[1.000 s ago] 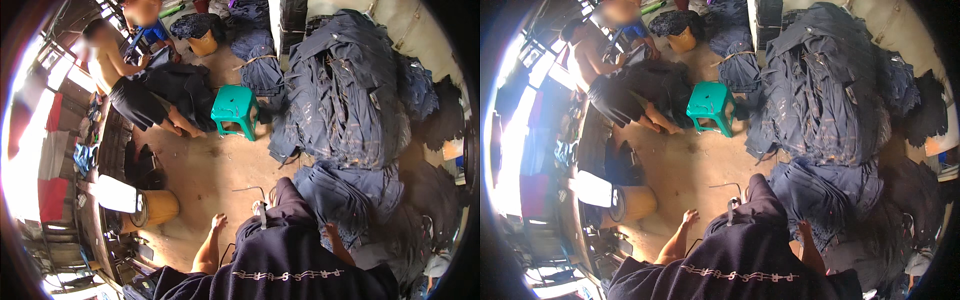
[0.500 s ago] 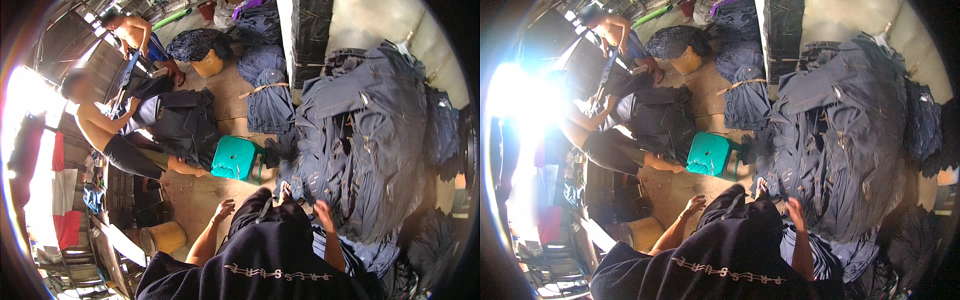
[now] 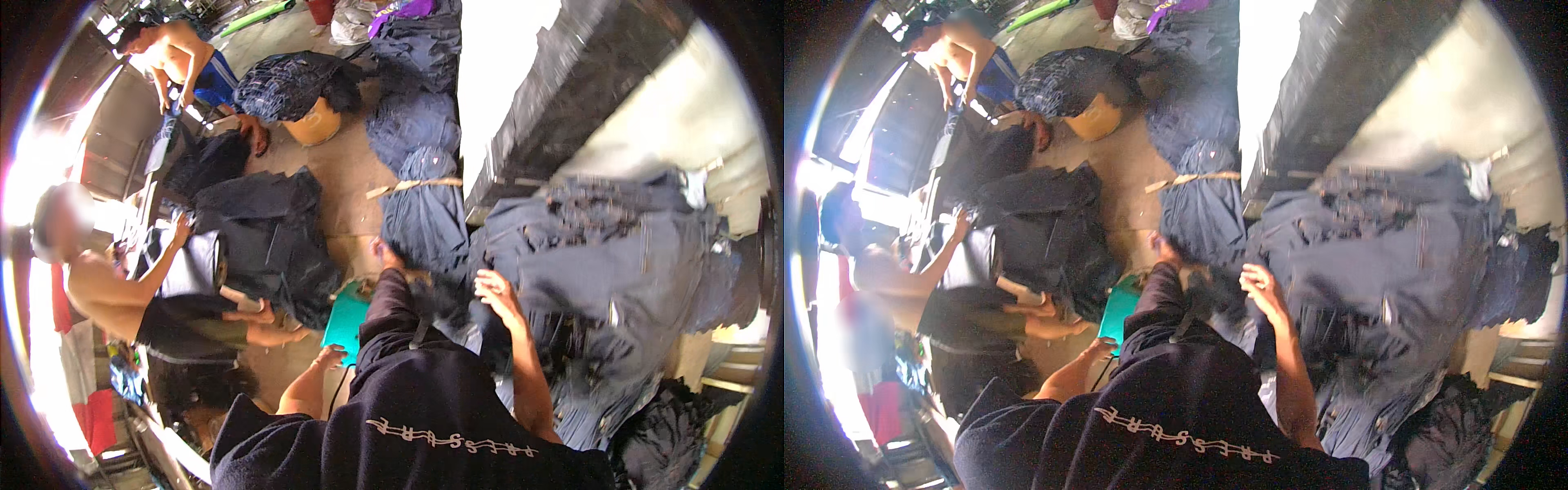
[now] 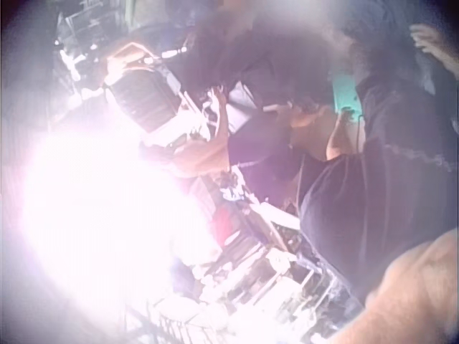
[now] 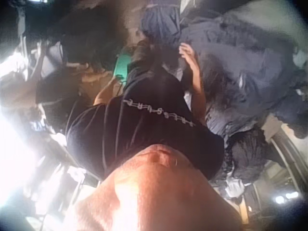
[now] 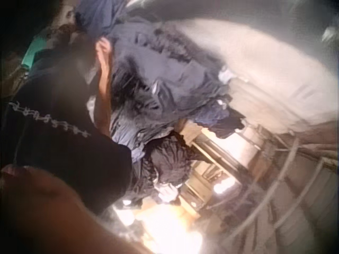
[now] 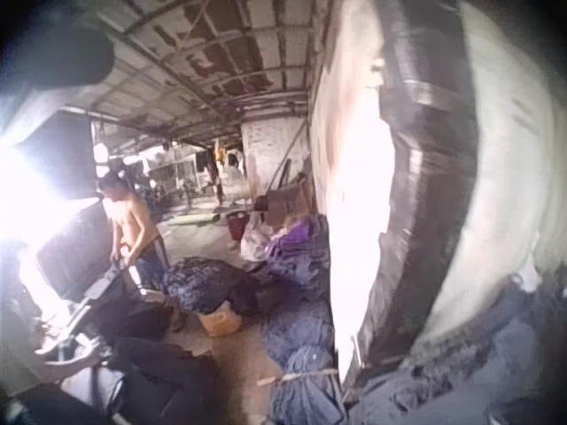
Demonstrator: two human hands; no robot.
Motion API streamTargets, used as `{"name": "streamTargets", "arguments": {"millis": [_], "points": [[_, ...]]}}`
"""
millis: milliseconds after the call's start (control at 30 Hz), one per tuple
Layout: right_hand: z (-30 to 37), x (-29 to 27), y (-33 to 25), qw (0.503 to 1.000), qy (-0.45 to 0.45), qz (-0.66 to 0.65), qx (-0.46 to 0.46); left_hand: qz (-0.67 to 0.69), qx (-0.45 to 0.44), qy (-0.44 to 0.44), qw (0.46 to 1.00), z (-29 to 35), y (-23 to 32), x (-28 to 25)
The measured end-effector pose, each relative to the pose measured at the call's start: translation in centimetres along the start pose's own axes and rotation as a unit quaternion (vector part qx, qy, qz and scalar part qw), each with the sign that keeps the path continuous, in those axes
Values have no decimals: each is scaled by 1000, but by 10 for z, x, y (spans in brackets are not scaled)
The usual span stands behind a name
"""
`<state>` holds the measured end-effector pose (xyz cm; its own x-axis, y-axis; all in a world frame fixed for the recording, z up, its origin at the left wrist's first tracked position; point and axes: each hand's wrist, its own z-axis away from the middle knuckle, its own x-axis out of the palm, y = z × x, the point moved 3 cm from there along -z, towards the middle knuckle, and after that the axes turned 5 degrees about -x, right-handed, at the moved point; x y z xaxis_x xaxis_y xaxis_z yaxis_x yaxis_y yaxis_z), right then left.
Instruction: The person uses a handheld rotary tool to distress the fabric of dark denim jeans, focusing on the pockets and seams. They then fold the jeans and place them on a pile with other finished garments.
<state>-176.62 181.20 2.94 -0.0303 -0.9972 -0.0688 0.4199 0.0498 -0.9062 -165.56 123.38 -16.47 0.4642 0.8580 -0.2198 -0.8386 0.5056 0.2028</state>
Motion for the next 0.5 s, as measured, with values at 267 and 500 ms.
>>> {"name": "streamTargets", "arguments": {"millis": [267, 500], "points": [[-234, 26, -18, 986, 71, 56, 137, 326, 304, 18, 895, -77, 424, -177], [-304, 30, 33, 921, 156, -36, 355, -49, 411, 215, 885, -78, 638, -313]]}}
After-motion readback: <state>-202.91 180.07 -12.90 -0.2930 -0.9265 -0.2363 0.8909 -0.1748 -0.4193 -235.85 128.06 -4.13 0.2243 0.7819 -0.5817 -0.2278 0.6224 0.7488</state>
